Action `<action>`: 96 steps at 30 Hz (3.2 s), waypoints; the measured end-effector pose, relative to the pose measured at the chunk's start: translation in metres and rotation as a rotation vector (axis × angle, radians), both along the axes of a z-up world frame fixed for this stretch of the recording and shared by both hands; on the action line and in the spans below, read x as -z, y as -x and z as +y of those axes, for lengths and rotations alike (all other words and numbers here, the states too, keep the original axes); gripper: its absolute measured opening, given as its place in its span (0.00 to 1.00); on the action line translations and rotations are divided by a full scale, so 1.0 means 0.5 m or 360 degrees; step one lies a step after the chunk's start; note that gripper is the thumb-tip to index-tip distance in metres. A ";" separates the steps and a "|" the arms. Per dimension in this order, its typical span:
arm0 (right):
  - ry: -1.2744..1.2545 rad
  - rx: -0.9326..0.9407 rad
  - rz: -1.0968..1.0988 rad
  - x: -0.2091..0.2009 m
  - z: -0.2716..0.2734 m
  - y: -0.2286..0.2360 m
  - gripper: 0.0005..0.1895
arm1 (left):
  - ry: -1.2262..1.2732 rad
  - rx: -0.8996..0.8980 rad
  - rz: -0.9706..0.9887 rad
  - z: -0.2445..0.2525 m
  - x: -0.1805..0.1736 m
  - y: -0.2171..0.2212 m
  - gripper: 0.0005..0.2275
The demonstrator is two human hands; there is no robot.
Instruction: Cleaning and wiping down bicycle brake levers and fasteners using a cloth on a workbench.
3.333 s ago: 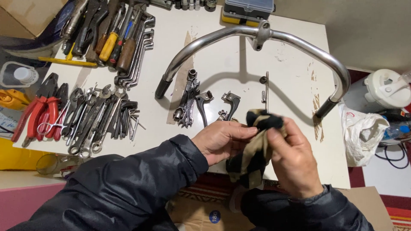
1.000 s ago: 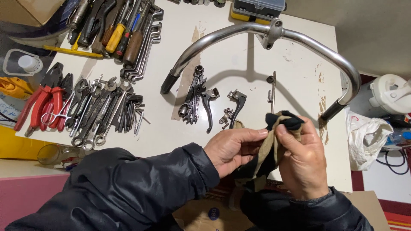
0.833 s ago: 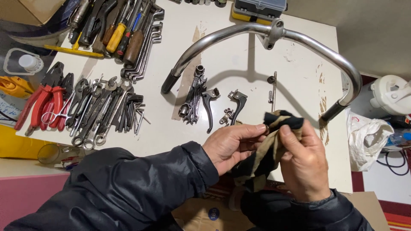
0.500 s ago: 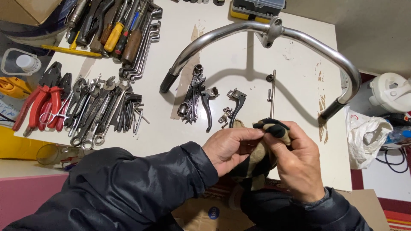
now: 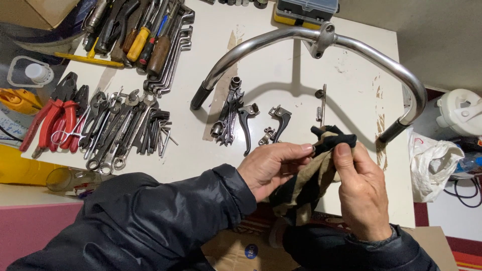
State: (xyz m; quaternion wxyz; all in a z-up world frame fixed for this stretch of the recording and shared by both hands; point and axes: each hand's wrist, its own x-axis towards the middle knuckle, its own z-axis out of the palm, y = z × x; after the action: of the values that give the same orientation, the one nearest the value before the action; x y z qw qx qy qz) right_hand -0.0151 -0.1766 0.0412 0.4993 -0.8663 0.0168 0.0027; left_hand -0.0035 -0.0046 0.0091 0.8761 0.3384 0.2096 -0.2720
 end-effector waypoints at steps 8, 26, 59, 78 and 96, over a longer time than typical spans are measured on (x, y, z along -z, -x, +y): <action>-0.0905 0.0086 0.0067 -0.003 -0.005 -0.023 0.08 | -0.0136 0.0013 -0.0061 0.015 -0.019 -0.009 0.09; -0.1318 -0.0074 0.0140 -0.037 -0.007 -0.021 0.18 | -0.0038 0.0199 -0.0325 0.039 -0.056 -0.027 0.13; -0.0620 -0.0356 -0.0120 0.016 0.027 -0.030 0.15 | -0.0046 0.0349 -0.0220 0.048 0.008 -0.035 0.05; -0.0872 -0.0195 0.0067 -0.006 0.056 -0.022 0.12 | 0.0065 0.0462 -0.0176 0.035 0.042 -0.032 0.08; -0.1480 0.0175 0.0412 0.001 0.056 -0.055 0.19 | -0.1475 -0.0222 -0.1347 0.055 -0.036 -0.013 0.07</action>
State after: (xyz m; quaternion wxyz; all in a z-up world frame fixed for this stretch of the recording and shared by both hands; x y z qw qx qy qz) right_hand 0.0123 -0.1484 0.0409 0.8267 -0.5417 0.1217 0.0912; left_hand 0.0032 0.0228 0.0271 0.6612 0.7467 -0.0374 0.0623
